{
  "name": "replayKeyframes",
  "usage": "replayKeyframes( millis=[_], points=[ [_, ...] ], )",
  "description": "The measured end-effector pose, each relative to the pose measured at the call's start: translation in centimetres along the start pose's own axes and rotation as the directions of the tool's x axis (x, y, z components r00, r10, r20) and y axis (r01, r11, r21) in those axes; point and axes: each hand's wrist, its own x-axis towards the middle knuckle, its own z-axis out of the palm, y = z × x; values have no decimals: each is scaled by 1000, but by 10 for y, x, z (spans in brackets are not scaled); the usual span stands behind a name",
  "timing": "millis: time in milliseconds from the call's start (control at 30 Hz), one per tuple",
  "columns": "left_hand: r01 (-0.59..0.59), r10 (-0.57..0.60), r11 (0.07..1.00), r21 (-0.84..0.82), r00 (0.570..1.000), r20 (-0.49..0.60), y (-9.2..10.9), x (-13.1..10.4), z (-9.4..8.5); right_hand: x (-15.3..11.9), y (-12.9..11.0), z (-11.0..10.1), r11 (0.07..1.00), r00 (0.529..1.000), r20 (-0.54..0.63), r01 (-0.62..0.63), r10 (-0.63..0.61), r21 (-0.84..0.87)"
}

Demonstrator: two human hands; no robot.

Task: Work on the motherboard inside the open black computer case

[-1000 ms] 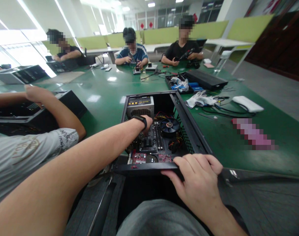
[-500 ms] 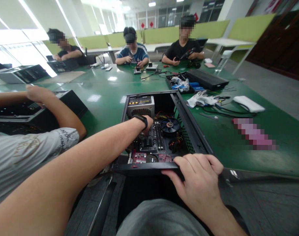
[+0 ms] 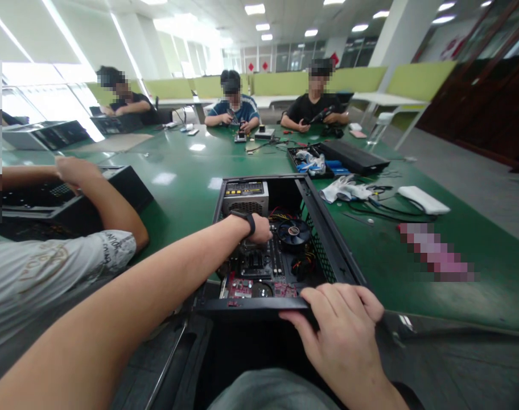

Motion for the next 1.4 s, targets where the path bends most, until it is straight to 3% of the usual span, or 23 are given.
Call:
replayKeyframes(
  millis=[133,267,400,533,633,767,933,1033,1167,1400],
  points=[
    [-28,30,997,67,999,-37,-7,-3,-9,9,6,4,999,1000,12,-14,13,36],
    [-33,35,999,15,986,-165,-26,0,-22,36,22,16,1000,999,52,0,0,-14],
    [23,-27,1000,-15,913,-407,-49,-4,-44,76,40,44,991,994,108,27,-13,-132],
    [93,-118,993,-75,840,-530,-64,-14,-58,130,60,83,982,991,134,27,-3,-185],
    [103,-176,982,-157,797,-578,-68,-21,-57,179,75,115,971,986,163,8,31,-237],
    [96,-198,975,-201,788,-583,-67,-27,-49,243,89,151,951,974,206,-27,94,-309],
    [57,-189,970,-235,782,-594,-69,-30,-40,288,96,175,937,960,241,-53,144,-346],
    [43,-194,965,-259,781,-594,-70,-34,-39,291,96,177,938,959,250,-45,137,-343],
    [46,-218,955,-293,777,-591,-71,-41,-44,274,89,171,945,964,244,-23,108,-327],
    [39,-237,943,-331,777,-584,-64,-42,-56,193,59,134,966,986,161,-5,48,-257]
  ],
)
